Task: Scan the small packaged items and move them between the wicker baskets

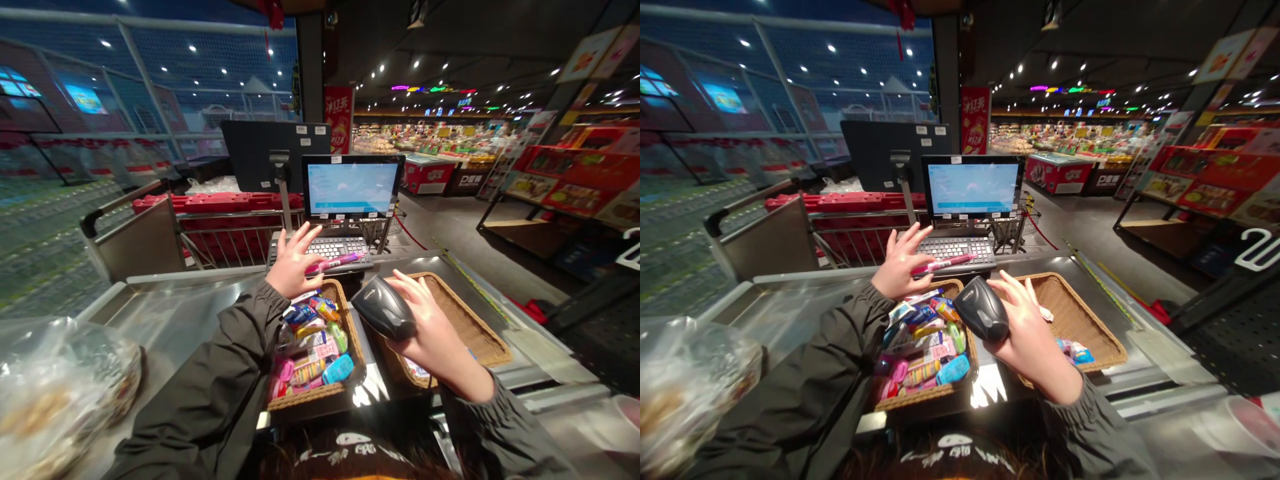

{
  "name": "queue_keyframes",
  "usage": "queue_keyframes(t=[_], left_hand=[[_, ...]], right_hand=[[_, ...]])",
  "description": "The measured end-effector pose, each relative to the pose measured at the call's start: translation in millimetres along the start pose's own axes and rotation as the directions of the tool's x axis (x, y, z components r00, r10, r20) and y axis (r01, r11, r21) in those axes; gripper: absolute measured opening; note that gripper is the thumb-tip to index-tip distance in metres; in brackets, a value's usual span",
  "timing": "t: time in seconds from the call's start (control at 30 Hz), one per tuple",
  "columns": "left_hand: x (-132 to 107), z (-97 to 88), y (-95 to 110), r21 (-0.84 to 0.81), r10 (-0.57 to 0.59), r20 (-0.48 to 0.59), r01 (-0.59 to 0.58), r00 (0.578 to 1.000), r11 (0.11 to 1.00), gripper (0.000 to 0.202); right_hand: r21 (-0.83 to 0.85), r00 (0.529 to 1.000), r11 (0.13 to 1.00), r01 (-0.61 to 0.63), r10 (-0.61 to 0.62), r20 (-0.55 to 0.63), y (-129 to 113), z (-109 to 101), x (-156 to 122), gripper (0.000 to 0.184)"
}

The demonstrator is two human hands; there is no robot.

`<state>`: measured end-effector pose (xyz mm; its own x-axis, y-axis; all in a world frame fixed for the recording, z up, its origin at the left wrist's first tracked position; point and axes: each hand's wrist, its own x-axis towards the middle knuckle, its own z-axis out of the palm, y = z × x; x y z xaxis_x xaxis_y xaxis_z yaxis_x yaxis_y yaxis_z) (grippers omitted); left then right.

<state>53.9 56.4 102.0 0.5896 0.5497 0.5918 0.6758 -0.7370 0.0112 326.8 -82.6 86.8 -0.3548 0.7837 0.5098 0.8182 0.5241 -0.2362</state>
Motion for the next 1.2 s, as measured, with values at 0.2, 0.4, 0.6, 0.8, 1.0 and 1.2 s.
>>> queue_keyframes(t=[0.2,0.4,0.6,0.8,1.0,1.2], left_hand=[[-24.5,8.9,-13.5,0.000,-0.080,0.079,0.081,0.994,0.997,0.021],[-50.5,24.7,-24.9,0.009,-0.116,0.170,0.116,0.979,0.993,0.022],[-82.0,41.3,-27.6,-0.068,-0.108,0.311,0.135,0.944,0.988,0.023],[-108.3,58.3,-24.7,-0.112,-0.079,0.448,0.144,0.891,0.983,0.024],[-124.4,75.3,-28.5,-0.098,-0.094,0.482,0.160,0.871,0.982,0.024],[-125.7,68.3,-28.1,-0.051,-0.112,0.432,0.148,0.895,0.988,0.033]], right_hand=[[0.043,0.999,0.999,-0.002,0.000,0.042,-1.0,10.8,0.6,0.047],[0.081,0.996,0.996,-0.026,0.019,0.083,-5.1,19.7,1.5,0.041],[0.090,0.989,0.995,-0.052,0.039,0.140,-8.3,28.5,0.8,0.042],[0.081,0.987,0.996,-0.047,0.034,0.157,-12.6,37.3,2.1,0.043],[0.103,0.988,0.993,-0.058,0.042,0.149,-17.4,40.7,3.0,0.038],[0.092,0.987,0.991,-0.098,0.084,0.140,-12.7,38.3,-1.6,0.042]])
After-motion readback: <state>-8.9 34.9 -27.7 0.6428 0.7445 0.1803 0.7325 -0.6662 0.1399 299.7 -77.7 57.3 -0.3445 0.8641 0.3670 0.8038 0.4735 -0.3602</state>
